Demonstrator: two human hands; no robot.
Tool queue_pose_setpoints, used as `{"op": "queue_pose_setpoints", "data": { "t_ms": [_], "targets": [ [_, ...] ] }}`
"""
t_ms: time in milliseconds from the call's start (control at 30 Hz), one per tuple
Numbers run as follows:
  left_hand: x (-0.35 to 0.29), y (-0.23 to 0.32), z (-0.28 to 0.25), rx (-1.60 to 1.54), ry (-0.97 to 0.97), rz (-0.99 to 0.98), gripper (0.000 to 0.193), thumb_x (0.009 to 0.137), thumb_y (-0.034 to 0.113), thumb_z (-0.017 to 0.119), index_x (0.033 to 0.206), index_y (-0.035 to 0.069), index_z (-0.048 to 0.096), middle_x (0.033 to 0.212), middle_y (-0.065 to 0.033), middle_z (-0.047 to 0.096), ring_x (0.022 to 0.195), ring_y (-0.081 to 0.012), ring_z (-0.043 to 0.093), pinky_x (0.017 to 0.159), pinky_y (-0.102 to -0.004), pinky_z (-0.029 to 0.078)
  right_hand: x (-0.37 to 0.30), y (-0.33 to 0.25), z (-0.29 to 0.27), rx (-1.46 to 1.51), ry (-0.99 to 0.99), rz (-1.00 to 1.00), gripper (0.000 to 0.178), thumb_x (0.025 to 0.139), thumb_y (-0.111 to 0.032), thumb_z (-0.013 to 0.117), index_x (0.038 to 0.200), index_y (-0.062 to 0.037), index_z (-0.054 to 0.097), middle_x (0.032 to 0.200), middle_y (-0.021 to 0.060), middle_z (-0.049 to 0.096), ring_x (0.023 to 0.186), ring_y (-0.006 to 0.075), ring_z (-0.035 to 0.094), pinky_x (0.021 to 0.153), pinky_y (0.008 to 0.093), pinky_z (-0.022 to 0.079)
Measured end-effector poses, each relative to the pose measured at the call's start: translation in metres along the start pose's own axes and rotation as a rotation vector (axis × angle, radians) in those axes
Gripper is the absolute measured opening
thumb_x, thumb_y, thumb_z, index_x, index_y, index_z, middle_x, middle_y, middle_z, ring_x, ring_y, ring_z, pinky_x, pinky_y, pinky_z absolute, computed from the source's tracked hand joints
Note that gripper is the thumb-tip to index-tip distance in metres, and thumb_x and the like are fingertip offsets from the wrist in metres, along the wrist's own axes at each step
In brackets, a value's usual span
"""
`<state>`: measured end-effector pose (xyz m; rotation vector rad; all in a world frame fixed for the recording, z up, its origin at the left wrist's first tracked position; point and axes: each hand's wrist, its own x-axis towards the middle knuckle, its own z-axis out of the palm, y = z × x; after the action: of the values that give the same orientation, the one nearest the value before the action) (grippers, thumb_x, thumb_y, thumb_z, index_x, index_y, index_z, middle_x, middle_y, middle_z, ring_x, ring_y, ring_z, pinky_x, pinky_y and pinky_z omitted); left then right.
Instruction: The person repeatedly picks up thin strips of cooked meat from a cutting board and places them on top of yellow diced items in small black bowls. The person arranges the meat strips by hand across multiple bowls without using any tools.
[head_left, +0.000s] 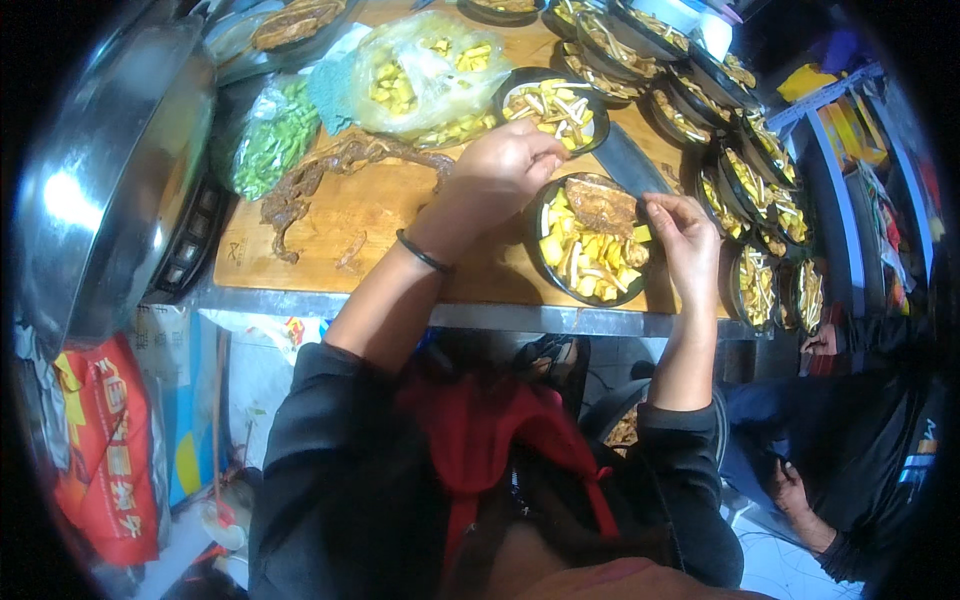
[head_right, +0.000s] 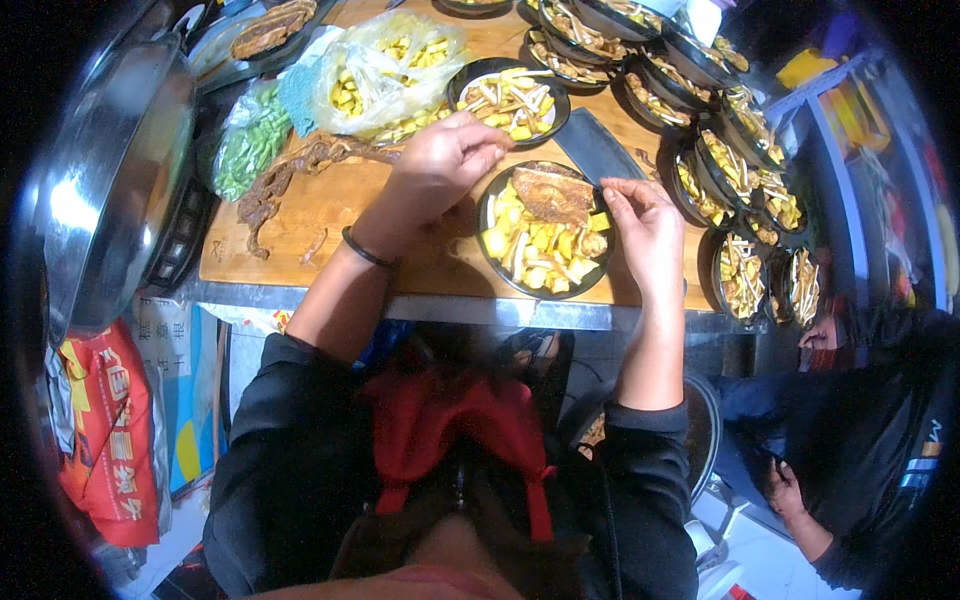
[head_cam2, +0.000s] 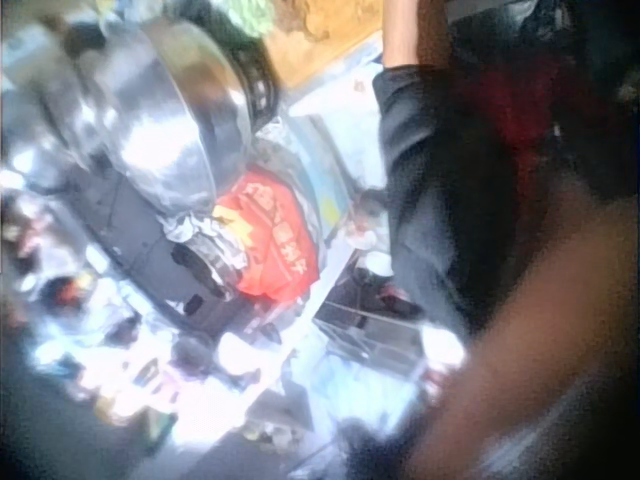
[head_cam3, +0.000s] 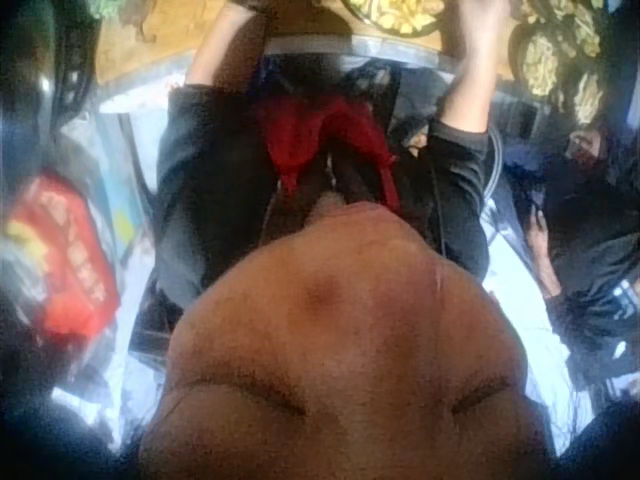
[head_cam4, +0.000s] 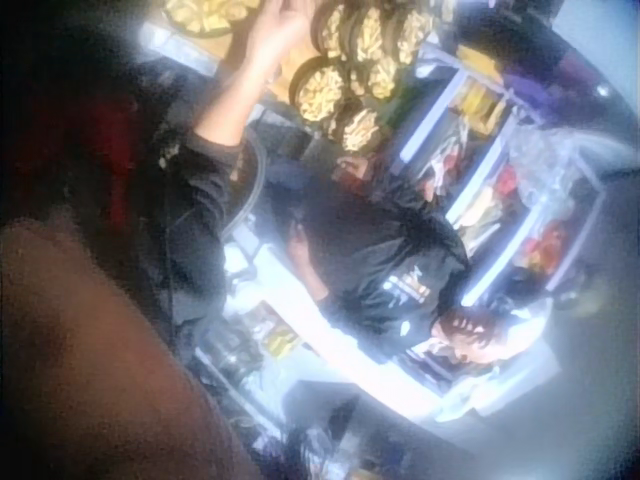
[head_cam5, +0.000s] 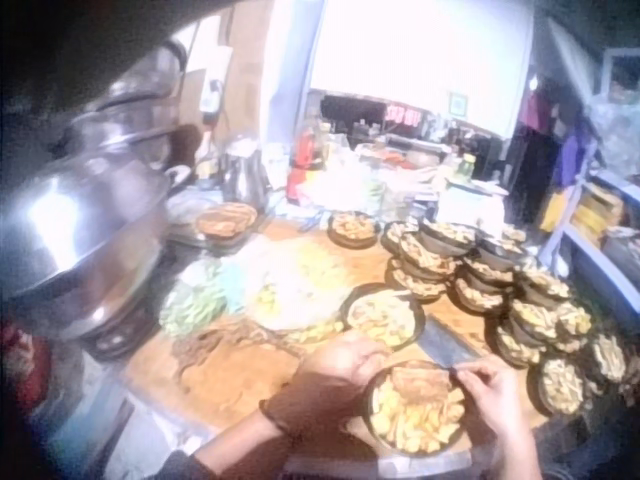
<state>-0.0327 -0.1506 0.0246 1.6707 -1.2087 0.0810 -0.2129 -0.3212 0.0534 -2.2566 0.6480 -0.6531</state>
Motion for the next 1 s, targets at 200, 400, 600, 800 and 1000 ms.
{"op": "queue_pose_setpoints", "data": {
  "t_ms": [200, 400, 600, 800, 1000],
  "targets": [
    [0.001, 0.000, -0.009, -0.011, 0.013, 0.006, 0.017, 0.086, 0.012, 0.061, 0.099, 0.004, 0.068, 0.089, -0.0125, 0.062, 0.080, -0.0262, 0.062, 0.071, -0.0324, 0.050, -0.016, -0.022, -0.001, 0.024, -0.004, -0.071, 0.017, 0.085, -0.009, 0.065, 0.099, -0.0005, 0.069, 0.092, 0.0095, 0.066, 0.086, 0.0156, 0.062, 0.077, 0.0256, 0.048],
    [0.000, 0.006, -0.035, 0.102, 0.092, -0.039, 0.017, 0.084, 0.007, 0.061, 0.100, 0.003, 0.067, 0.096, -0.0119, 0.065, 0.084, -0.0238, 0.064, 0.074, -0.0310, 0.051, -0.016, -0.045, 0.007, 0.021, -0.091, -0.095, 0.015, 0.086, -0.009, 0.064, 0.098, -0.0015, 0.068, 0.091, 0.0103, 0.066, 0.079, 0.0186, 0.065, 0.071, 0.0277, 0.051],
    [0.018, 0.007, -0.051, 0.262, -0.096, -0.104, 0.018, 0.084, 0.009, 0.060, 0.100, 0.004, 0.067, 0.092, -0.0142, 0.068, 0.083, -0.0255, 0.066, 0.076, -0.0341, 0.051, -0.014, -0.056, 0.010, -0.034, -0.130, -0.181, 0.015, 0.086, -0.008, 0.064, 0.099, -0.0014, 0.068, 0.092, 0.0106, 0.067, 0.080, 0.0167, 0.064, 0.071, 0.0278, 0.050],
    [0.033, 0.020, -0.058, 0.200, -0.151, -0.057, 0.019, 0.083, 0.011, 0.062, 0.100, 0.004, 0.067, 0.088, -0.0131, 0.069, 0.081, -0.0223, 0.066, 0.074, -0.0317, 0.051, -0.014, -0.045, 0.010, 0.063, -0.107, -0.167, 0.016, 0.086, -0.009, 0.063, 0.099, -0.0016, 0.067, 0.094, 0.0126, 0.068, 0.082, 0.0209, 0.067, 0.074, 0.0301, 0.051],
    [-0.012, 0.009, -0.107, 0.351, -0.245, -0.171, 0.017, 0.083, 0.013, 0.065, 0.096, 0.003, 0.068, 0.085, -0.0128, 0.069, 0.077, -0.0222, 0.066, 0.072, -0.0318, 0.052, -0.015, 0.010, -0.003, 0.179, -0.068, -0.068, 0.016, 0.087, -0.004, 0.062, 0.101, 0.0002, 0.067, 0.095, 0.0079, 0.068, 0.087, 0.0120, 0.063, 0.078, 0.0241, 0.048]
  ]
}}
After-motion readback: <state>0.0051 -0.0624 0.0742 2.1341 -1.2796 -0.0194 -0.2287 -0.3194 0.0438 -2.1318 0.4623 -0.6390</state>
